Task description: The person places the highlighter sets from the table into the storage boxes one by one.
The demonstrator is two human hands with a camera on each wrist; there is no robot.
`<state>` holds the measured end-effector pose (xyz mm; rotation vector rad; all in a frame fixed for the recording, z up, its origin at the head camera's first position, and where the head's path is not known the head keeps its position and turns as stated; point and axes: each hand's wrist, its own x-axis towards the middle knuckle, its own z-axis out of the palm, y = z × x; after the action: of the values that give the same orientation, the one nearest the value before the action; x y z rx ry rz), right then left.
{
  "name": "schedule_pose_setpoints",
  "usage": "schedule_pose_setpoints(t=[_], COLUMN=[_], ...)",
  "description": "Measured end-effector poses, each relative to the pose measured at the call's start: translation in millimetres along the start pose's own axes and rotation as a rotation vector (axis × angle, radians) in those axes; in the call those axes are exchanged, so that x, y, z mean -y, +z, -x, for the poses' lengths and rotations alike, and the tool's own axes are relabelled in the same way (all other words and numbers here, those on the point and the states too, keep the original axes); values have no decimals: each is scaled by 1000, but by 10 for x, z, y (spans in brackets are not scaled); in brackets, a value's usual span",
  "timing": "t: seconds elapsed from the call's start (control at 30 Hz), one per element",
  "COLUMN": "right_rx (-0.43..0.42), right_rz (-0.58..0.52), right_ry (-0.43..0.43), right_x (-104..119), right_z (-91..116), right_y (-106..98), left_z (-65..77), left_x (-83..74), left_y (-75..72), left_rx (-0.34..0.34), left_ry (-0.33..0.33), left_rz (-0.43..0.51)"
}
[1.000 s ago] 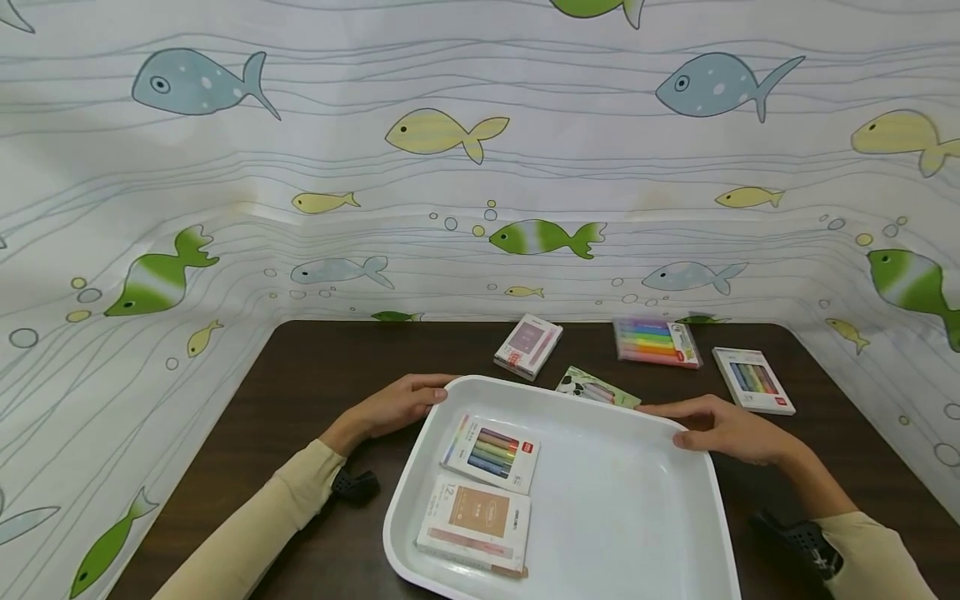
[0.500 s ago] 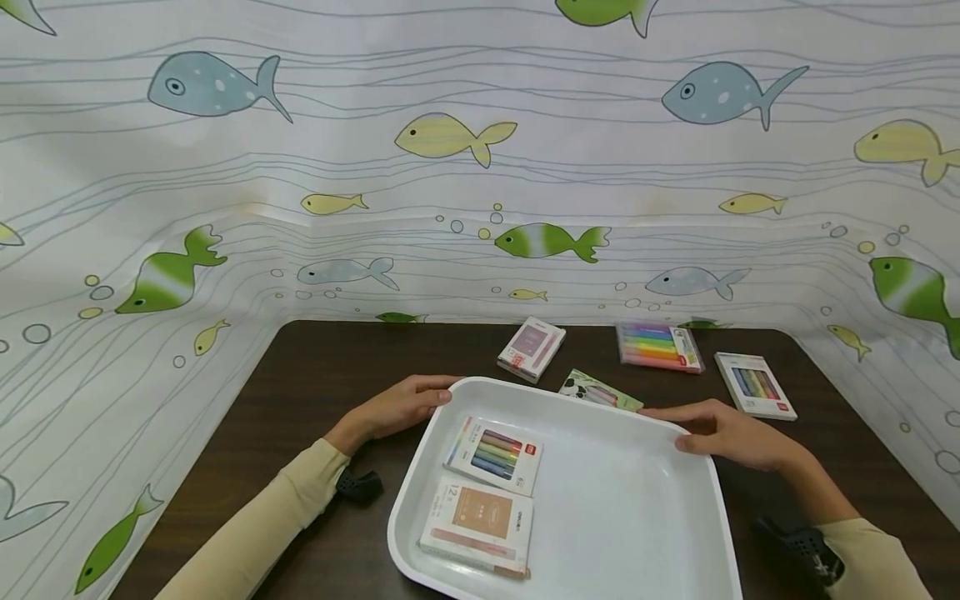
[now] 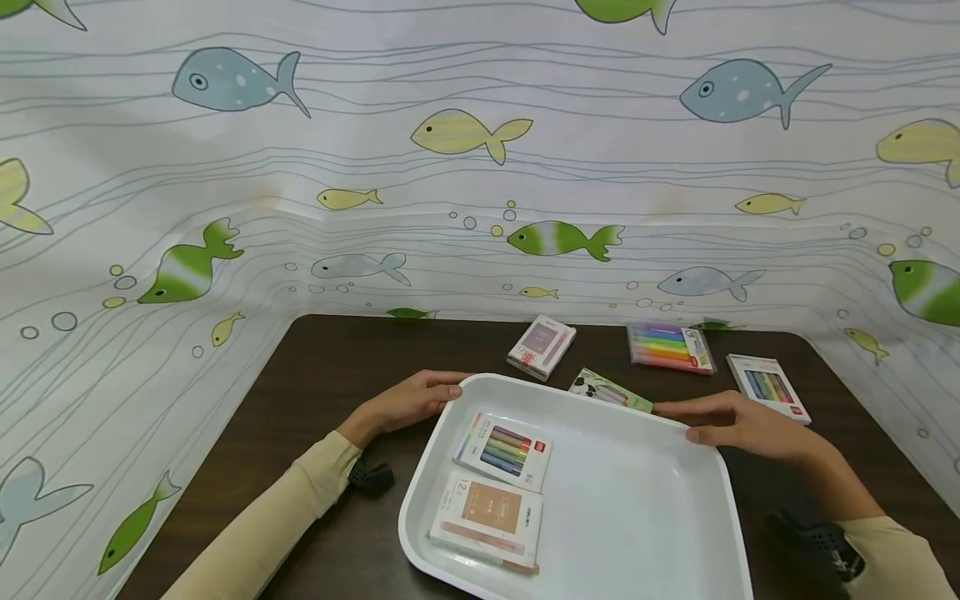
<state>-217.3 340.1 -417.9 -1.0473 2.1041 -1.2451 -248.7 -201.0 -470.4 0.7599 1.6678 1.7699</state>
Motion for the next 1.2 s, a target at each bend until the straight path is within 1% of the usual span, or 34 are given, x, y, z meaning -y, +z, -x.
schedule_pose_setpoints(t=[0.1,0.13,0.2,0.3,0.43,0.5,0.57,0.6,0.7,0.8,0.87,0.93,1.03,1.13,1.2], right_rx=[-13,-32,-81,-187,-359,-426,-478,-489,-510,-521,-528,-526,-511,-481,-466], right_rz=[-10,-10,29,125,271,309,310,304,285,284,297,314,342,340,344], right_ry=[-20,-18,-11,50,182,245,281,287,269,251,255,269,315,355,356], right_x=[30,37,34,4,-57,-89,-126,-144,-199,-245,-272,-296,-324,-358,-392], right_z=[-23,-31,-40,-50,-27,-25,-38,-49,-99,-147,-176,-202,-243,-286,-311], right_y=[-60,-78,-114,-158,-187,-197,-207,-214,-245,-296,-336,-378,-426,-458,-471], left_z=[-7,-8,-9,2,7,8,9,10,5,2,3,0,-3,-6,-5], left_x=[-5,-6,-12,-14,-19,-20,-20,-20,-10,-5,-6,-2,1,8,16], left_y=[1,3,7,4,3,4,6,7,5,3,6,8,9,7,10], left_rx=[-3,-3,-5,-12,-9,-7,-7,-6,-3,2,2,2,5,7,9], left_ry=[-6,-7,-7,-7,-10,-12,-11,-11,-9,-6,-1,-3,-5,-2,3], left_rz=[-5,-7,-8,-8,1,3,5,6,12,13,12,13,11,9,12])
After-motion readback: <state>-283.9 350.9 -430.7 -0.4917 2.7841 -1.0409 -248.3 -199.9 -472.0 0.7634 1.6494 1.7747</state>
